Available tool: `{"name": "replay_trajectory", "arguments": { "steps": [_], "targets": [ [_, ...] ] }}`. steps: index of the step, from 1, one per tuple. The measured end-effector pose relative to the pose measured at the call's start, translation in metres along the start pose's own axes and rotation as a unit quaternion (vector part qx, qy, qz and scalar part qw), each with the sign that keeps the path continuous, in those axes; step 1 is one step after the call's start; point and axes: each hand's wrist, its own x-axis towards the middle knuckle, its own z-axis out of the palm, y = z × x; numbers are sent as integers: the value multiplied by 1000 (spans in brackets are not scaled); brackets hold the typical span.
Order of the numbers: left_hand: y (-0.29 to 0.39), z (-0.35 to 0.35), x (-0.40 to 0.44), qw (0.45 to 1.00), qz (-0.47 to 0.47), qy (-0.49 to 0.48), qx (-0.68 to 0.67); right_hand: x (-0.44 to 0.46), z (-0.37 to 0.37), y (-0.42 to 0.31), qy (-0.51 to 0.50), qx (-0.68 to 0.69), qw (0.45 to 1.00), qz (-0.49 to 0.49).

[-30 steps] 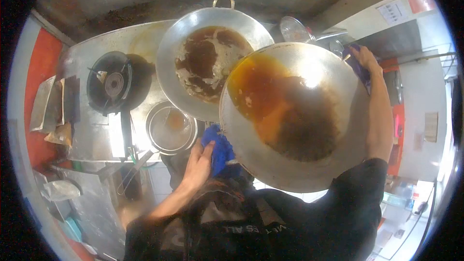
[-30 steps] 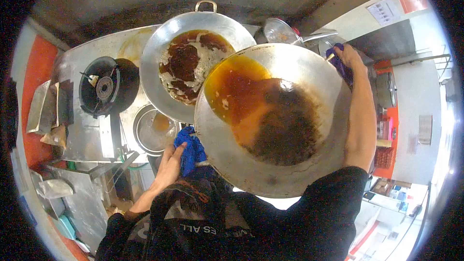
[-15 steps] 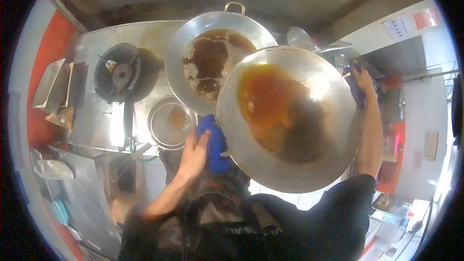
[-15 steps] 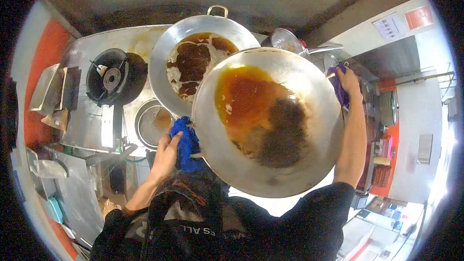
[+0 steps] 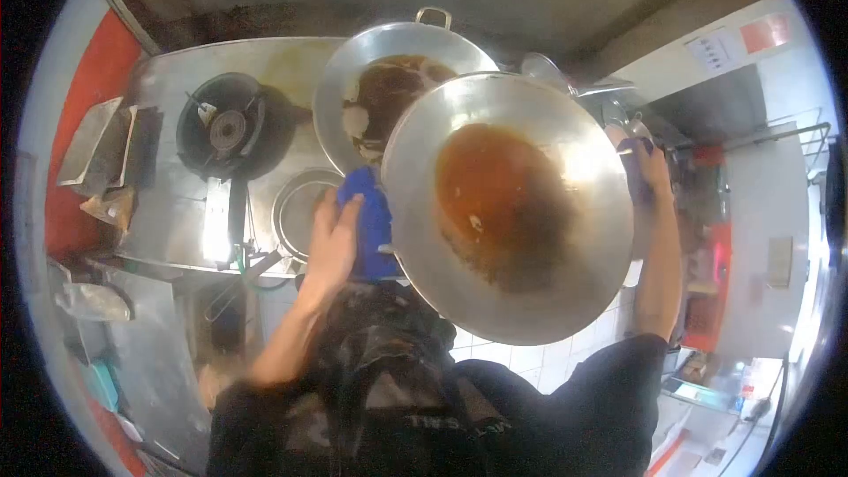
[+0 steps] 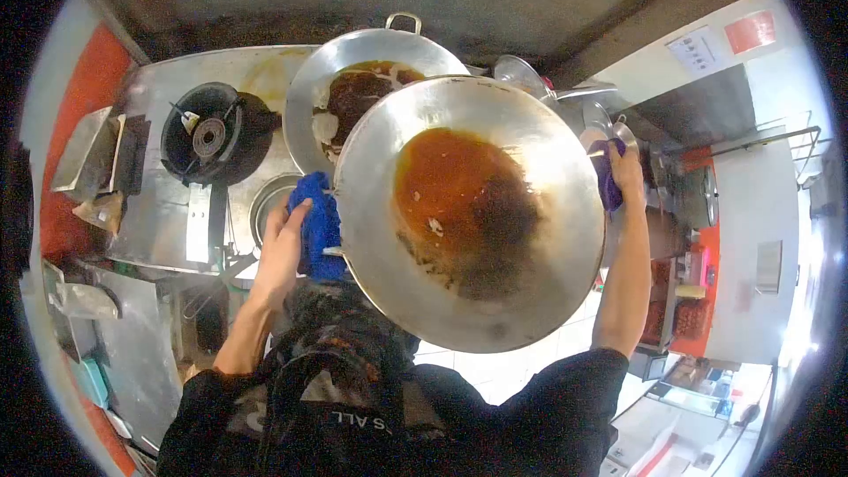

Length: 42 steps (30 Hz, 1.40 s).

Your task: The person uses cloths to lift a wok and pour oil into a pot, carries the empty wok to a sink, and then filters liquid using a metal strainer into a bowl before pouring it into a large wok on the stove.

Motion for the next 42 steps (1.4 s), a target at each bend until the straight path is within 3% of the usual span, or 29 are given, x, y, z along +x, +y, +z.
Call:
{"name": "replay_trajectory", "arguments": {
  "steps": [2,4,5,6,8,12,14,18,20,23,26,32,34,38,42],
  "targets": [
    [5,-7,7,1000,19,-24,-1,3,0,1,-22,48,997,-51],
    [16,-12,7,999,24,-18,12,-3,-4,-1,-35,25,999,-17],
    [24,-14,3,999,20,-9,27,-19,-15,-24,-26,-25,998,52],
    [36,-19,-2,1000,18,-8,23,-32,-10,-22,-5,35,999,19],
    [55,-23,-7,1000,14,-14,11,-32,-16,-29,-40,6,998,54],
    [75,-36,-1,996,5,-82,-39,-30,-17,-33,-51,38,998,21],
    [72,-40,5,1000,16,-26,-4,-34,-23,-43,-65,59,996,35],
    [73,-48,12,999,24,-24,-23,-41,-23,-56,-28,12,997,67],
    [79,-50,15,999,-15,33,7,-46,-28,-66,-11,13,997,69],
    [112,-54,16,994,-59,-57,-67,-47,-43,-85,-52,27,993,101],
    [91,-51,29,997,-45,-15,-55,-39,-38,-81,-54,57,995,64],
    [79,-25,36,996,17,-69,-54,-42,-50,-48,0,12,998,64],
    [103,-8,19,989,-47,-111,-90,-45,-55,-9,14,18,998,65],
    [48,46,-7,996,5,-83,17,-57,-51,74,-31,40,996,67],
    [0,118,-32,999,14,-29,16,-64,-42,160,-58,42,994,82]
  ]
}}
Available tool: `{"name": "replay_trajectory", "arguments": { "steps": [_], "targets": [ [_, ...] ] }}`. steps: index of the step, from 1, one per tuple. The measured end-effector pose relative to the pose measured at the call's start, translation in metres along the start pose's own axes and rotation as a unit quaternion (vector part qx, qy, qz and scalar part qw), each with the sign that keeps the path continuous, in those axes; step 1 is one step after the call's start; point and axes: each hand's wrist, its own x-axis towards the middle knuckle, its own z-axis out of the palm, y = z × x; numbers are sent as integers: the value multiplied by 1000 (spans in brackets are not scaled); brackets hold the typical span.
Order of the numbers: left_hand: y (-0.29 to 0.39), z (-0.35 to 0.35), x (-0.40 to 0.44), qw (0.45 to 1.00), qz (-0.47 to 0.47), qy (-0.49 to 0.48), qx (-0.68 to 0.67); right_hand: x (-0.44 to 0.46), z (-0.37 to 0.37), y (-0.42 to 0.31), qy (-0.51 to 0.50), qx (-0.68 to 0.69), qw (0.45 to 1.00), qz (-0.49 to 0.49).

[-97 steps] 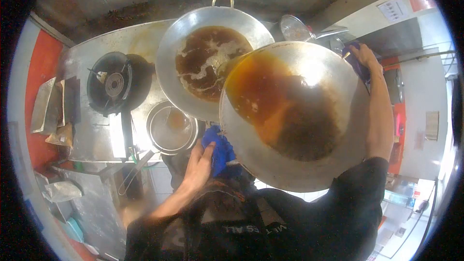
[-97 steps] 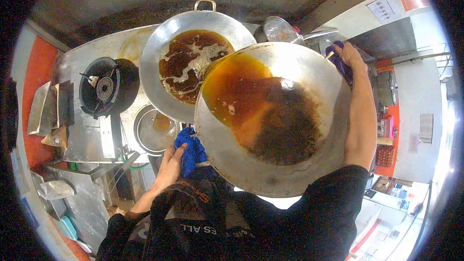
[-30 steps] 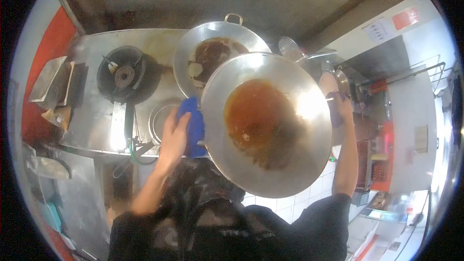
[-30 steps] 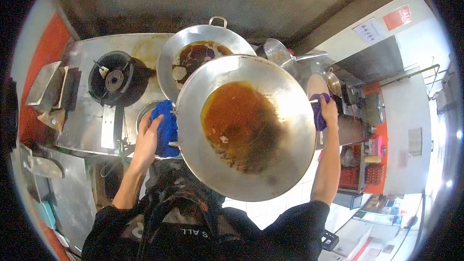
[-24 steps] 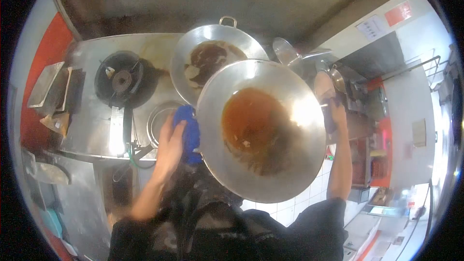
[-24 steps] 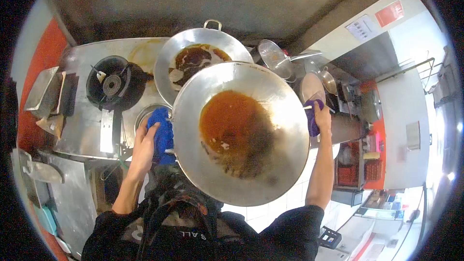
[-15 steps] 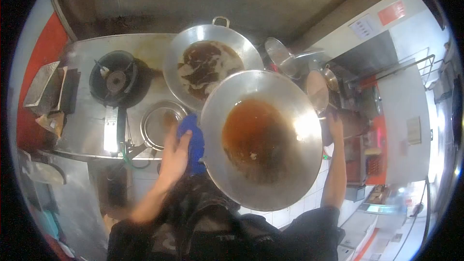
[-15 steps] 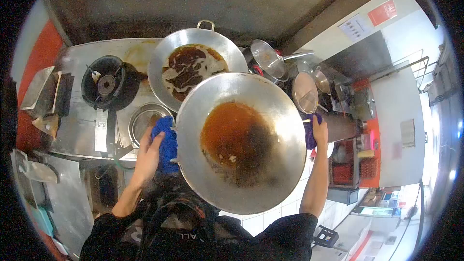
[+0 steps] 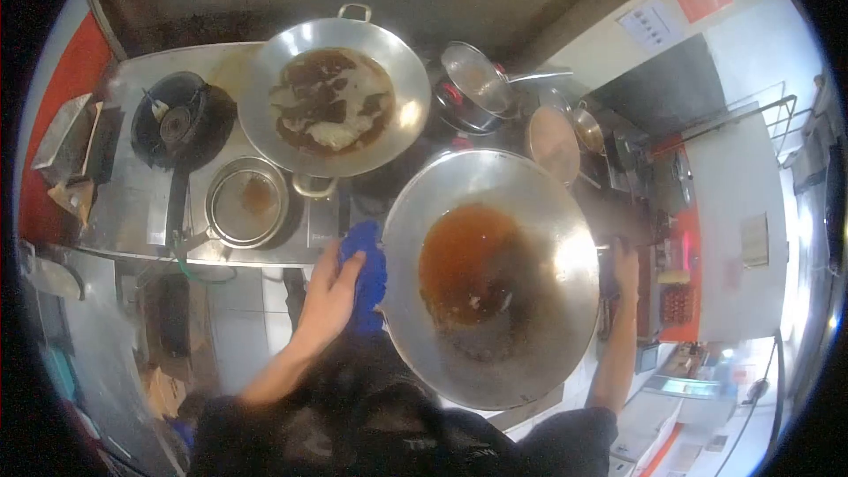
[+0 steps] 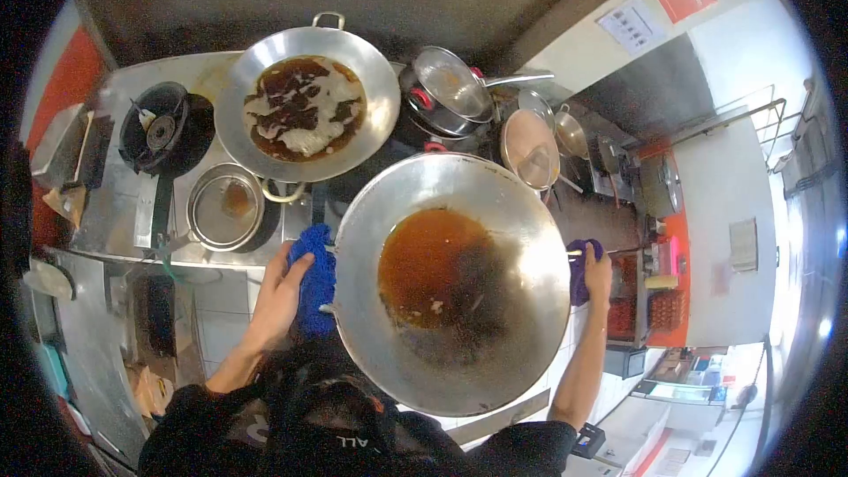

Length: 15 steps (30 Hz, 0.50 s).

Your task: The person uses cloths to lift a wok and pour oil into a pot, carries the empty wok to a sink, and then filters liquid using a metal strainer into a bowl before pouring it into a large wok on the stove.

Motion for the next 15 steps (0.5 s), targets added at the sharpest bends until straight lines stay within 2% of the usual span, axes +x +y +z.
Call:
{"name": "replay_trajectory", "arguments": {
  "steps": [2,3,7,10,12,13,15],
  "targets": [
    [0,30,-13,998,-11,-66,-20,-3,-5,30,11,5,1000,18],
    [-17,58,-44,998,-15,-52,-32,-20,-5,74,31,6,999,29],
    [-48,114,-54,1000,3,-2,-13,-3,-22,128,23,-38,998,39],
    [-51,147,-63,999,-11,-42,-6,7,-29,165,13,10,1000,2],
    [-52,168,-65,998,-18,-54,-39,7,-38,174,8,-11,999,42],
    [-55,175,-62,998,-20,-56,-36,15,-34,193,43,-38,996,61],
    [-62,190,-53,997,7,-73,-13,16,-37,197,51,-24,997,53]
  ]
}}
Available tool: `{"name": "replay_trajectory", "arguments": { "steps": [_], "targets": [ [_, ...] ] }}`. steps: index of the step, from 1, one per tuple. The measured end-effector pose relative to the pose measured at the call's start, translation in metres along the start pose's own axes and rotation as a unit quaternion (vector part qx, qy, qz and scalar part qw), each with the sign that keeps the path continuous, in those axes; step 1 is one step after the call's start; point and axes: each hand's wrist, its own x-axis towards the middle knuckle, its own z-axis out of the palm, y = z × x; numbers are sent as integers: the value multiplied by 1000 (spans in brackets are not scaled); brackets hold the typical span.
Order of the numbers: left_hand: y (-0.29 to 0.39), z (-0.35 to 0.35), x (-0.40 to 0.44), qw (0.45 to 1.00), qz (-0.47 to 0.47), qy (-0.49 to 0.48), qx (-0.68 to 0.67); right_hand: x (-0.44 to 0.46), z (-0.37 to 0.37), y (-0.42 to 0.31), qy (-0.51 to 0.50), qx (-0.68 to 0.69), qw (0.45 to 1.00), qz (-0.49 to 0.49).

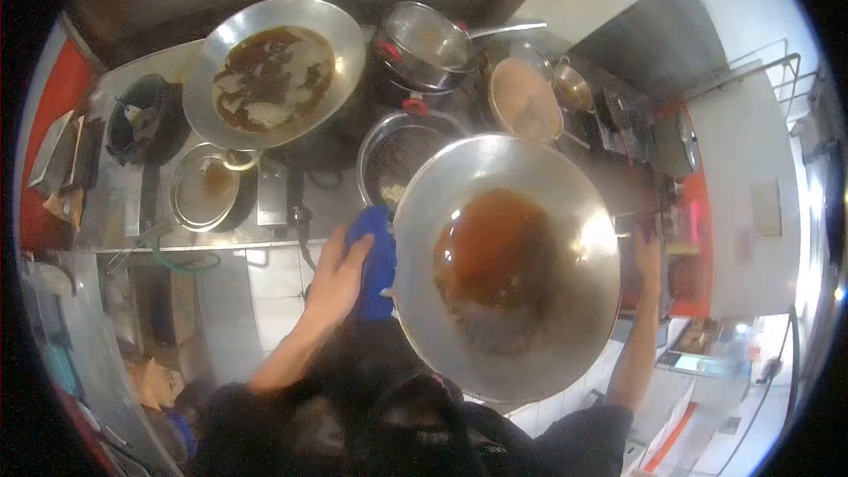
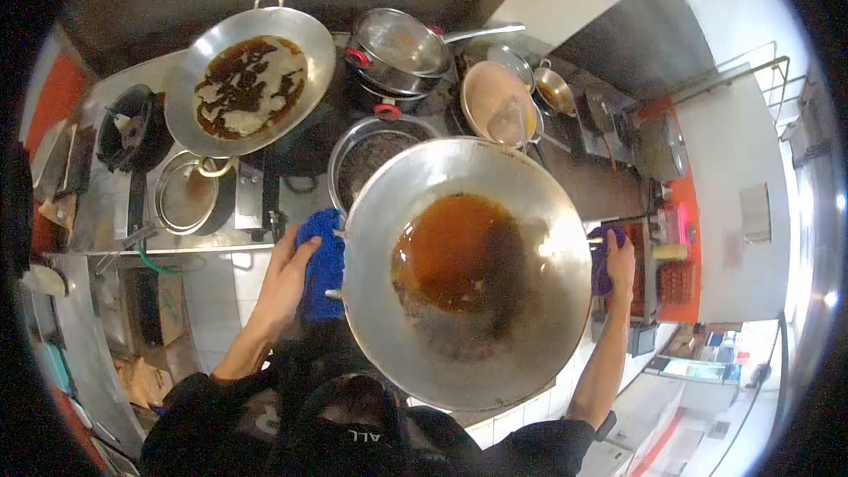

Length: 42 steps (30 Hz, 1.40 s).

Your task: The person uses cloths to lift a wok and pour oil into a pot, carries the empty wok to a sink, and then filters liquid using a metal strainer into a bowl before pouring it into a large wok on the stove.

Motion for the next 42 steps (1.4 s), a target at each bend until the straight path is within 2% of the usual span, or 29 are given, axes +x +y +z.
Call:
{"name": "replay_trajectory", "arguments": {
  "steps": [3,6,7,9,12,14,18,21,24,25,26,29,30,33,34,36,37,42],
  "targets": [
    [4,21,-6,998,-33,-30,-32,-3,1,30,17,7,1000,-16],
    [-7,45,-18,1000,-3,-18,-11,-5,-1,64,7,7,1000,-3],
    [-5,51,-20,1000,11,-8,-7,-4,-2,69,16,16,999,-30],
    [-5,59,-12,1000,-1,-21,-16,7,3,77,26,28,998,-59],
    [-11,66,-9,1000,-8,-12,-18,25,0,91,43,-11,998,-36],
    [-8,73,3,1000,-2,9,-9,45,-1,90,-17,60,997,-42],
    [-3,79,49,999,-20,-11,-30,82,2,55,46,37,998,-34],
    [20,83,63,999,-26,-16,-35,97,-17,15,12,1,1000,-15],
    [28,88,95,999,-28,-7,-40,135,-10,-1,-50,62,996,-31],
    [25,90,100,999,-21,4,-33,141,-5,0,0,24,999,-44],
    [39,89,108,996,-42,-30,-67,157,-4,-9,52,-11,997,-60],
    [36,97,138,1000,-5,24,-8,199,-5,-29,30,-36,996,-74],
    [27,102,151,998,4,50,-33,192,-15,-71,-23,-6,999,-49],
    [46,108,172,999,-16,41,-32,238,-5,-80,-24,23,996,-88],
    [33,112,184,997,24,71,-3,259,3,-76,-30,21,995,-98],
    [34,113,200,998,9,54,-24,300,21,-66,50,18,987,-152],
    [27,120,193,999,5,25,-42,304,23,-51,45,17,986,-158],
    [23,140,212,994,8,90,-60,334,28,-105,-16,52,982,-179]
  ]
}}
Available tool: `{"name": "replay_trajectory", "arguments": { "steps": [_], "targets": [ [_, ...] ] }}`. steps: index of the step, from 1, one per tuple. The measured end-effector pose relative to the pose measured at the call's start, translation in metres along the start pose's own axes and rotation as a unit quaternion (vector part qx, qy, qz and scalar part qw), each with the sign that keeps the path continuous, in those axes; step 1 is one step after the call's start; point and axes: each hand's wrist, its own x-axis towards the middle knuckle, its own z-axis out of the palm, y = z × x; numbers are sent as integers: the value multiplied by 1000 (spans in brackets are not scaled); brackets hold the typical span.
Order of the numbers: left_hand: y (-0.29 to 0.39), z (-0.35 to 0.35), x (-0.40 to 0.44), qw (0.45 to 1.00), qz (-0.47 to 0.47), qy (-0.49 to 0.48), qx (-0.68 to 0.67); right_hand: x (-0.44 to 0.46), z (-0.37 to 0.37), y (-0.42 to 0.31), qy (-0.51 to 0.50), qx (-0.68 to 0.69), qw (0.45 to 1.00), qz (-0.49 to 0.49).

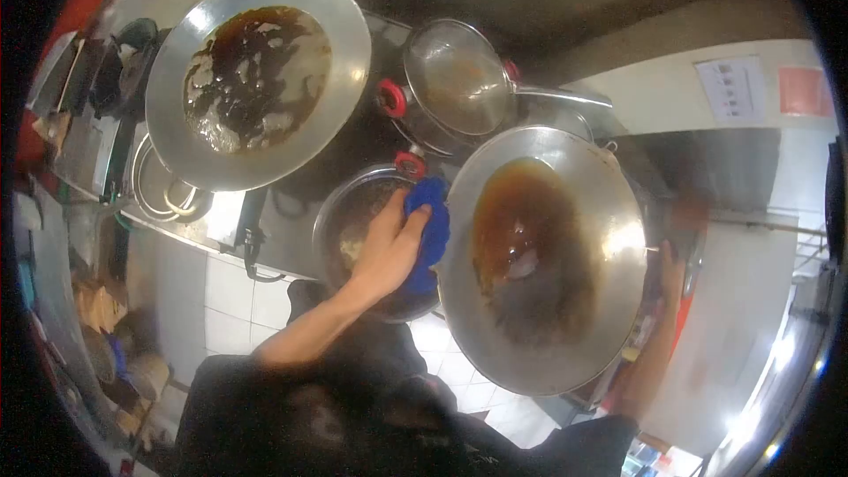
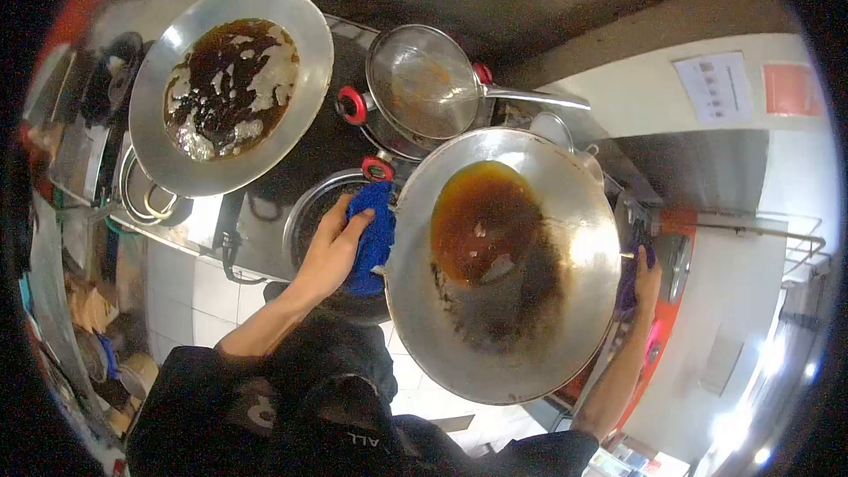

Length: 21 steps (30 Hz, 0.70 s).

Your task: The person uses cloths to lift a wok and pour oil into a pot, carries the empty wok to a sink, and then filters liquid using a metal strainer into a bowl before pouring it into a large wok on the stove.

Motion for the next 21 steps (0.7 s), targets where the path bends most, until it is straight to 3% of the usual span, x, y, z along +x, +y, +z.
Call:
{"name": "replay_trajectory", "arguments": {
  "steps": [3,4,6,9,13,16,21],
  "targets": [
    [-16,10,14,1000,14,12,-14,59,9,14,-97,-53,993,36],
    [-20,15,17,999,24,14,-16,75,12,15,-99,-55,993,20],
    [-23,24,22,999,23,35,-20,91,32,3,12,-76,991,-106],
    [-46,35,39,999,9,42,-32,120,32,-18,-60,-54,993,-83],
    [-45,50,49,995,-33,62,-76,166,46,-37,-42,-88,988,-117],
    [-79,64,68,991,-8,125,-43,202,51,-54,-40,-92,988,-120],
    [-76,74,79,989,-17,129,-74,262,53,-98,-100,-117,974,-168]
  ]
}}
